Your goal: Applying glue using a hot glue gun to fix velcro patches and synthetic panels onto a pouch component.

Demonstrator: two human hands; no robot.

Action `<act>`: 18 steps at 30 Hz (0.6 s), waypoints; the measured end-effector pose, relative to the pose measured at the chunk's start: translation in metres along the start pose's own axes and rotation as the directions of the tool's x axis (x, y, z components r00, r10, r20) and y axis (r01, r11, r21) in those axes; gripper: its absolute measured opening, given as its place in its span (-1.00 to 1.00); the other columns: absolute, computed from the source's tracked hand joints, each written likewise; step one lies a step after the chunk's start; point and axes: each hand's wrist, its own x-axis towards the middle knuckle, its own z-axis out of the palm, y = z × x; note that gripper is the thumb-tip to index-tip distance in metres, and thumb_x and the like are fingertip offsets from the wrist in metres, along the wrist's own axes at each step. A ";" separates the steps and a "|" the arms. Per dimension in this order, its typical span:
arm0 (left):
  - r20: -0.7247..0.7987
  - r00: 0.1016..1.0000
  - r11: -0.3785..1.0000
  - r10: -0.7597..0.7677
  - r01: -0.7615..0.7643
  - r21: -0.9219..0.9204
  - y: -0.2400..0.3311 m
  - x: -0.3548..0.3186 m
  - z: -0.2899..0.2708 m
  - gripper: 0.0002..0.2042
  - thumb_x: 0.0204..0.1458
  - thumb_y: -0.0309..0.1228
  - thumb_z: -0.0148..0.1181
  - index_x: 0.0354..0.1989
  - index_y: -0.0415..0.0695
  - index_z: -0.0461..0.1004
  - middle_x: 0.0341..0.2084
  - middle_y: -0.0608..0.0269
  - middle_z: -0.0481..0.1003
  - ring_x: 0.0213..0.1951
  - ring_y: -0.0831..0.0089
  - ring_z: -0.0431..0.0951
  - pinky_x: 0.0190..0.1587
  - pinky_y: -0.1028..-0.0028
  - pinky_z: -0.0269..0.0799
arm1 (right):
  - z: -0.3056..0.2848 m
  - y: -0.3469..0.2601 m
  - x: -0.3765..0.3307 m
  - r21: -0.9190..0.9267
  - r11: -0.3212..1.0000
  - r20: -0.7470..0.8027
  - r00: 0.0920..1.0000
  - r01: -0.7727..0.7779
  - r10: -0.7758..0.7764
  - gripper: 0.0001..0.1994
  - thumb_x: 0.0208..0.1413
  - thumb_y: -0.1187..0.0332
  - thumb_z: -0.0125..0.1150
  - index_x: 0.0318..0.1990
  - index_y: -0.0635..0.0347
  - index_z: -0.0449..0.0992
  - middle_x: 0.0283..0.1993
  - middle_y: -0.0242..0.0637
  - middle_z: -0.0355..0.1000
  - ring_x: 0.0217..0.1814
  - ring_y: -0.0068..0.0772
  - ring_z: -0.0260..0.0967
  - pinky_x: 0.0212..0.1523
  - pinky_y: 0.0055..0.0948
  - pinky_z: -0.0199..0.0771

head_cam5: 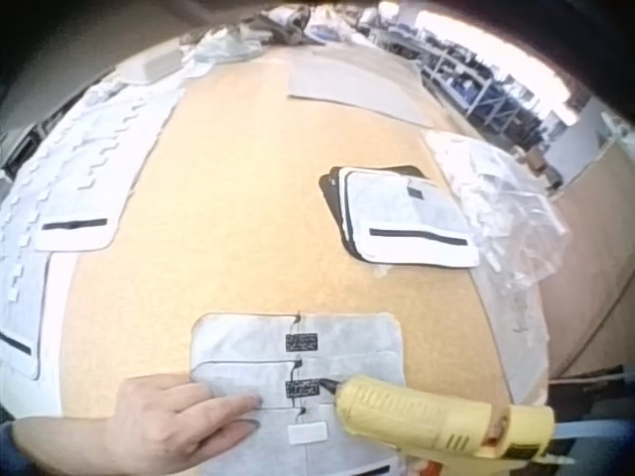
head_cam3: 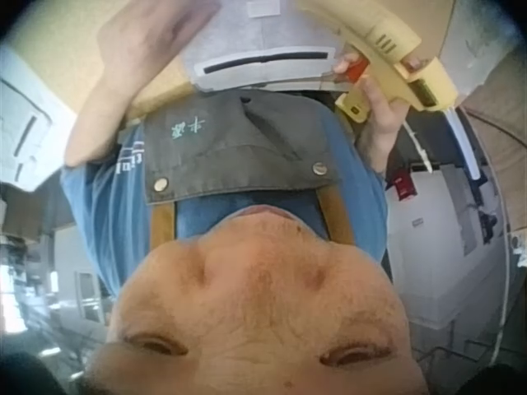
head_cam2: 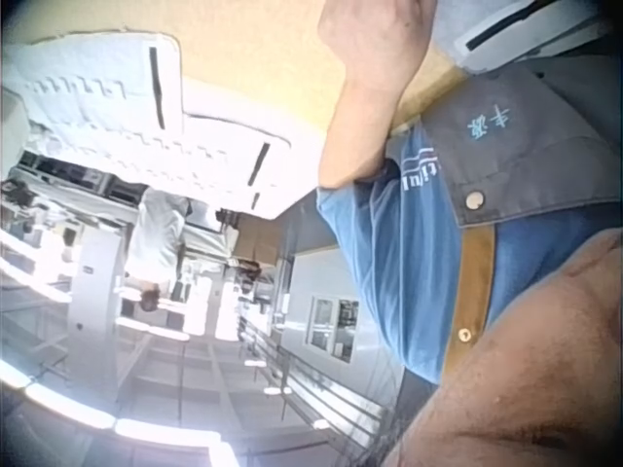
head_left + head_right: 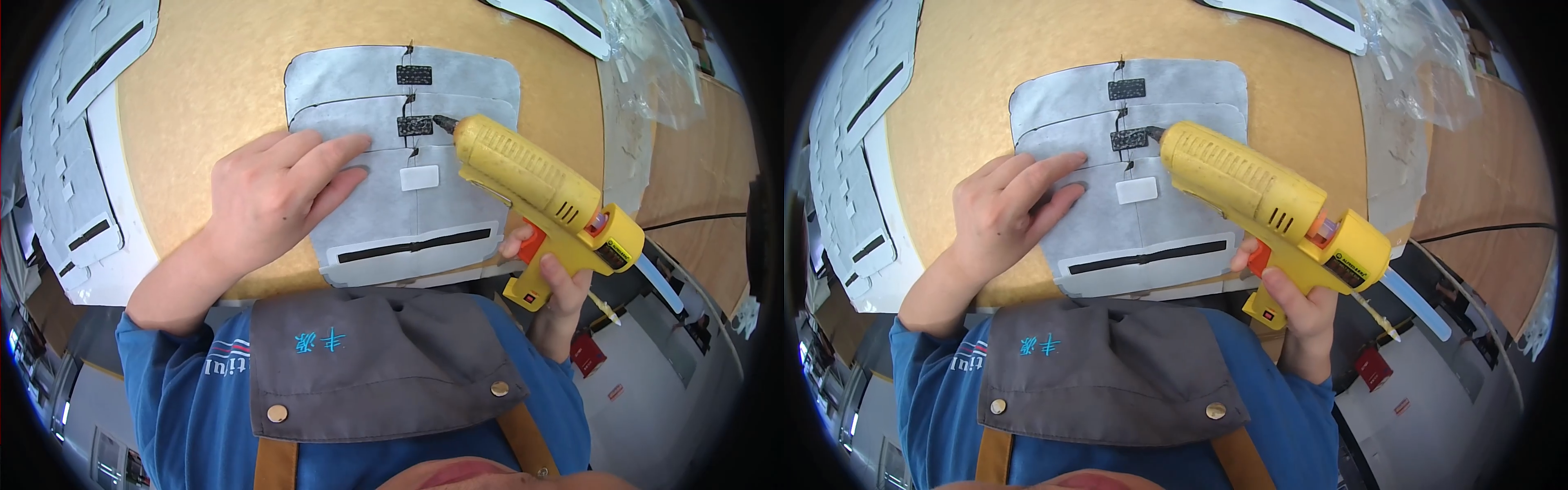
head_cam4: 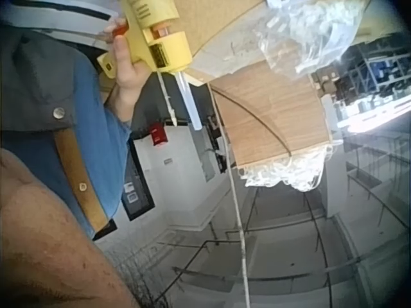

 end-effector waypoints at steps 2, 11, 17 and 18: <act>0.006 1.000 1.000 -0.007 0.007 0.003 0.000 0.000 0.000 -0.66 -0.15 -0.41 0.47 -0.13 -0.01 0.63 -0.67 0.38 0.36 -0.62 0.48 0.40 -0.59 0.46 0.29 | 0.000 0.000 0.001 -0.026 1.000 0.004 1.000 0.001 -0.001 -0.48 0.13 0.48 0.09 0.26 0.43 0.23 -0.06 0.02 0.47 -0.04 -0.21 0.47 0.00 -0.27 0.45; -0.002 1.000 1.000 0.001 -0.001 -0.001 0.000 0.001 0.000 -0.67 -0.15 -0.42 0.48 -0.13 -0.01 0.63 -0.68 0.38 0.34 -0.63 0.48 0.40 -0.59 0.47 0.28 | -0.004 0.001 -0.001 -0.051 0.998 0.020 0.999 -0.023 0.024 -0.47 0.14 0.47 0.09 0.27 0.42 0.21 -0.07 0.02 0.46 -0.05 -0.22 0.47 -0.01 -0.29 0.45; 0.003 1.000 1.000 -0.004 0.004 0.006 0.001 0.001 0.001 -0.67 -0.14 -0.43 0.47 -0.13 -0.01 0.62 -0.68 0.39 0.33 -0.64 0.49 0.39 -0.60 0.47 0.27 | -0.011 0.004 -0.006 -0.011 0.999 0.070 0.997 -0.037 0.038 -0.45 0.13 0.50 0.08 0.30 0.43 0.18 -0.02 0.05 0.42 -0.03 -0.21 0.45 0.04 -0.25 0.46; 0.005 1.000 1.000 -0.004 0.004 0.008 0.001 0.001 0.001 -0.67 -0.14 -0.43 0.47 -0.13 -0.01 0.62 -0.68 0.39 0.33 -0.64 0.49 0.38 -0.60 0.47 0.27 | -0.012 0.004 -0.007 -0.018 0.999 0.089 0.995 -0.042 0.044 -0.44 0.13 0.52 0.08 0.30 0.42 0.17 0.00 0.05 0.41 -0.02 -0.21 0.45 0.05 -0.24 0.46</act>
